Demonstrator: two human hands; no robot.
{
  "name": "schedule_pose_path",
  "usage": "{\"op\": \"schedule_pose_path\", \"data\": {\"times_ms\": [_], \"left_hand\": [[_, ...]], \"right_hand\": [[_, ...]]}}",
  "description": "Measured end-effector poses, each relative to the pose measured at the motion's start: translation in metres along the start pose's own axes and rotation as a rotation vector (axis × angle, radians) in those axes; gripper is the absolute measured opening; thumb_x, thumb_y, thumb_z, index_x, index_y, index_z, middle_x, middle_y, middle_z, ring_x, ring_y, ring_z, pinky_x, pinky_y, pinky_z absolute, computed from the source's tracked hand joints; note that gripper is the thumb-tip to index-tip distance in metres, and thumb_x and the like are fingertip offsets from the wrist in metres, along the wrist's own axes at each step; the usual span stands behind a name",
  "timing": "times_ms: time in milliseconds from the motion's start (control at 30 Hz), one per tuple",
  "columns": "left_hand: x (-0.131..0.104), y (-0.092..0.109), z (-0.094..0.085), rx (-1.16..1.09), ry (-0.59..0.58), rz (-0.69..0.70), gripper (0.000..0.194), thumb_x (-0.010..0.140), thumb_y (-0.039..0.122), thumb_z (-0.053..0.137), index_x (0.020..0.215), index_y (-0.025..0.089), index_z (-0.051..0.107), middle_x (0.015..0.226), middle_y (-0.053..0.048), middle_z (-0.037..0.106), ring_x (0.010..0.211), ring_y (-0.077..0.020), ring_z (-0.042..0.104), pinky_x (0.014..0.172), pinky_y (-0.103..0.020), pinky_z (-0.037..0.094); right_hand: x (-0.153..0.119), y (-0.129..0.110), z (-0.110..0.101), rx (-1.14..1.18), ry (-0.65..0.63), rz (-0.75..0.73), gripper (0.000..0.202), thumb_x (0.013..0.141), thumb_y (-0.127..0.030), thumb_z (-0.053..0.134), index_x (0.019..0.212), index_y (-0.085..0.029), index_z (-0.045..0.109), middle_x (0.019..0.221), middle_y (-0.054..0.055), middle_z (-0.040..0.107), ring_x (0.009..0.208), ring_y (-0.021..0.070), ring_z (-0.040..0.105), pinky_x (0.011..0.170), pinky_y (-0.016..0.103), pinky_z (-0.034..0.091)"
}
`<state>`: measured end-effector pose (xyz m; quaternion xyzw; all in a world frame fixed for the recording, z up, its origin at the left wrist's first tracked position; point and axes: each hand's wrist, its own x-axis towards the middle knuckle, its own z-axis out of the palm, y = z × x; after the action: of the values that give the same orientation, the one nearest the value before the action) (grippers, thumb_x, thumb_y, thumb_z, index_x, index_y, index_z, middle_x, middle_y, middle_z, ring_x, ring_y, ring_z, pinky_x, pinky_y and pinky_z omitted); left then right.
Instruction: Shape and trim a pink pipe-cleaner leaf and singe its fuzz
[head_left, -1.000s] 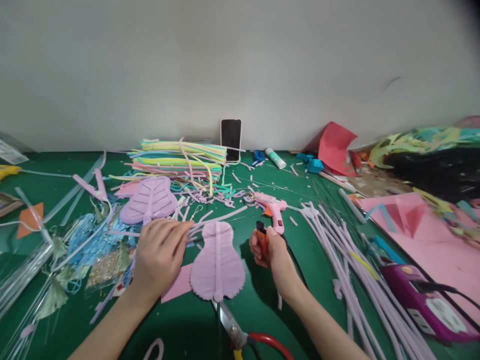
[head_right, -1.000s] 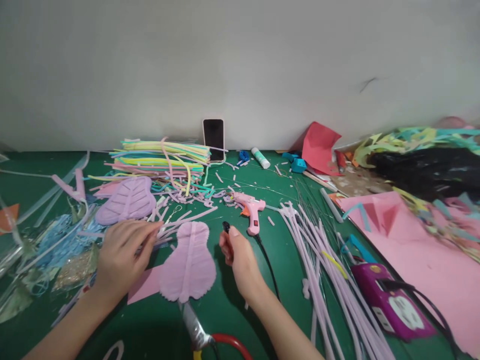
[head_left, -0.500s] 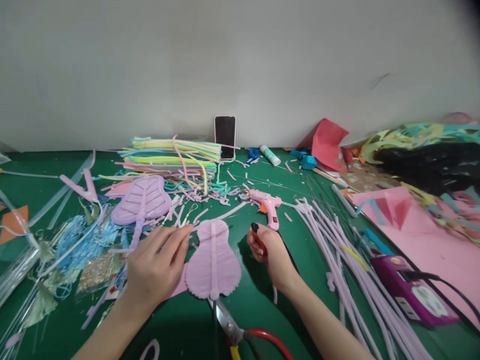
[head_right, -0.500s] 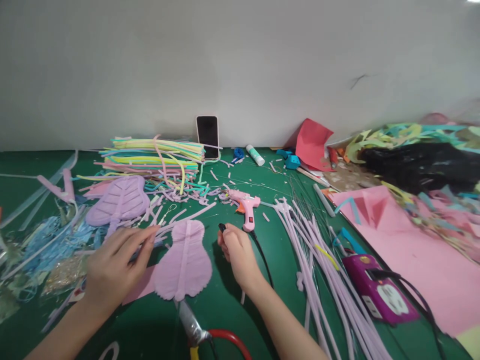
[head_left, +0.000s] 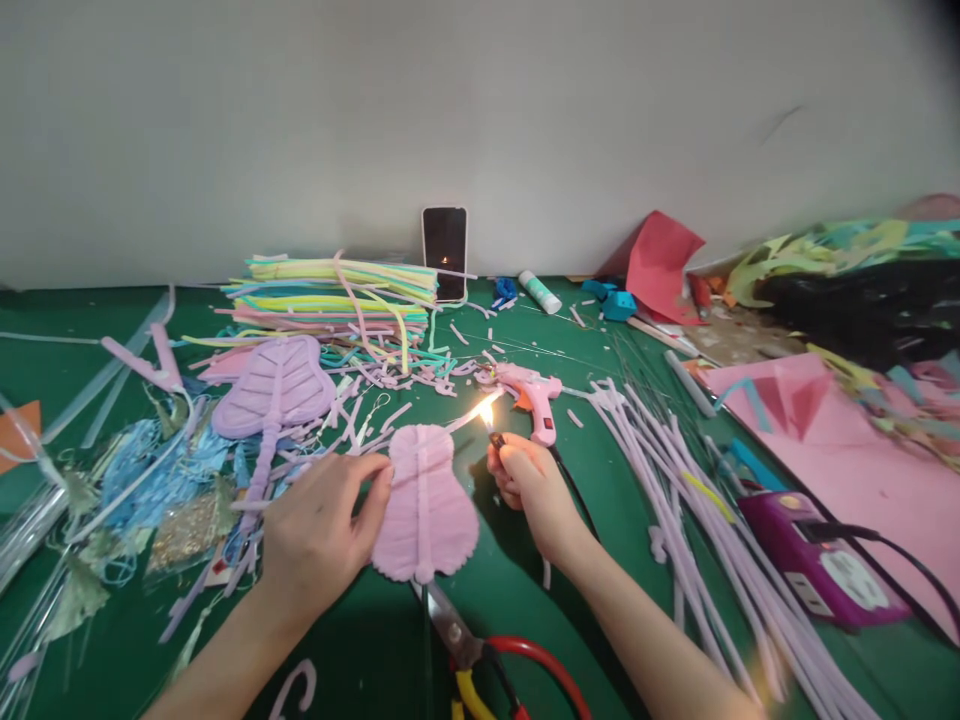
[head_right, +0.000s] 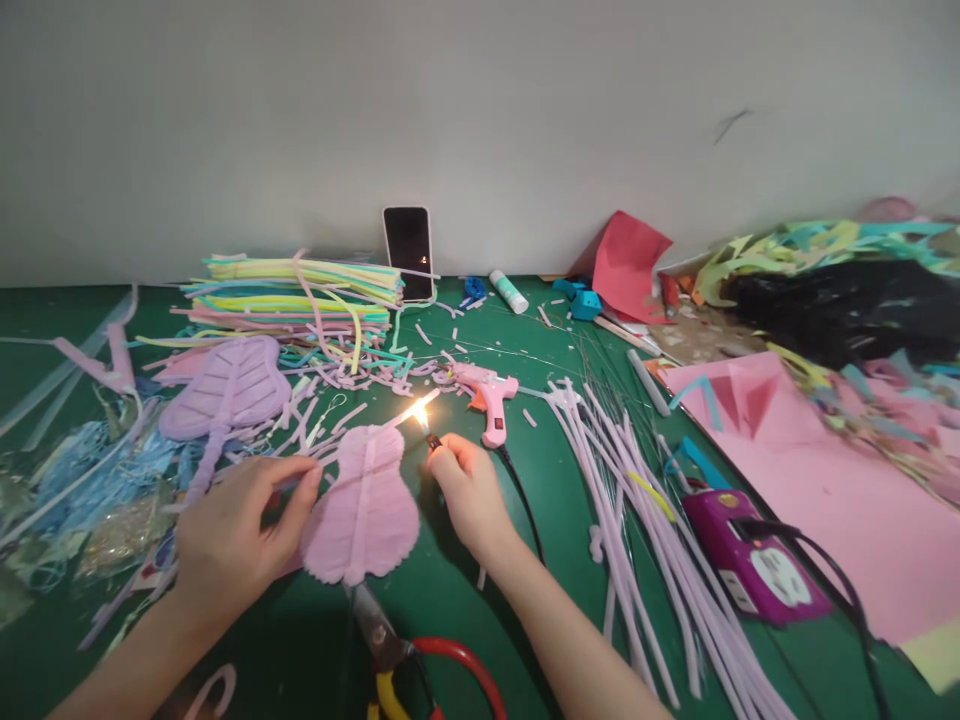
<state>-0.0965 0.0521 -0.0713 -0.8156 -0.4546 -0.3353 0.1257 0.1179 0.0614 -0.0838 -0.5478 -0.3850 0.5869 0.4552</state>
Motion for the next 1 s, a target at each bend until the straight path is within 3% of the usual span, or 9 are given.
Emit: {"op": "schedule_pose_path", "data": {"times_ms": [267,600,1000], "left_hand": [[-0.001,-0.001,-0.001,0.000,-0.012,0.011,0.007,0.092,0.016,0.059,0.098,0.019,0.059,0.079,-0.003,0.071,0.068,-0.0162,0.065,0.067,-0.027,0.048],[0.001,-0.001,-0.005,-0.021,-0.025,0.026,0.007,0.093,0.014,0.056,0.097,0.017,0.061,0.079,-0.004,0.072,0.071,-0.0171,0.067,0.068,-0.027,0.048],[0.006,0.002,-0.011,-0.043,-0.019,0.027,0.007,0.092,0.012,0.056,0.091,0.014,0.063,0.072,-0.005,0.071,0.064,-0.0162,0.067,0.063,-0.026,0.046]], "right_hand": [[-0.002,-0.002,0.003,-0.046,0.018,-0.016,0.017,0.067,-0.034,0.050,0.056,-0.022,0.044,0.052,-0.008,0.028,0.048,0.0086,0.020,0.045,0.026,0.013],[0.003,-0.005,-0.008,-0.017,0.144,-0.041,0.017,0.069,-0.037,0.048,0.063,-0.022,0.043,0.056,-0.007,0.031,0.050,0.0085,0.020,0.045,0.025,0.012],[-0.005,-0.007,0.004,-0.067,0.066,-0.034,0.018,0.069,-0.038,0.050,0.060,-0.021,0.046,0.052,-0.009,0.031,0.046,0.0077,0.021,0.043,0.024,0.015]]}}
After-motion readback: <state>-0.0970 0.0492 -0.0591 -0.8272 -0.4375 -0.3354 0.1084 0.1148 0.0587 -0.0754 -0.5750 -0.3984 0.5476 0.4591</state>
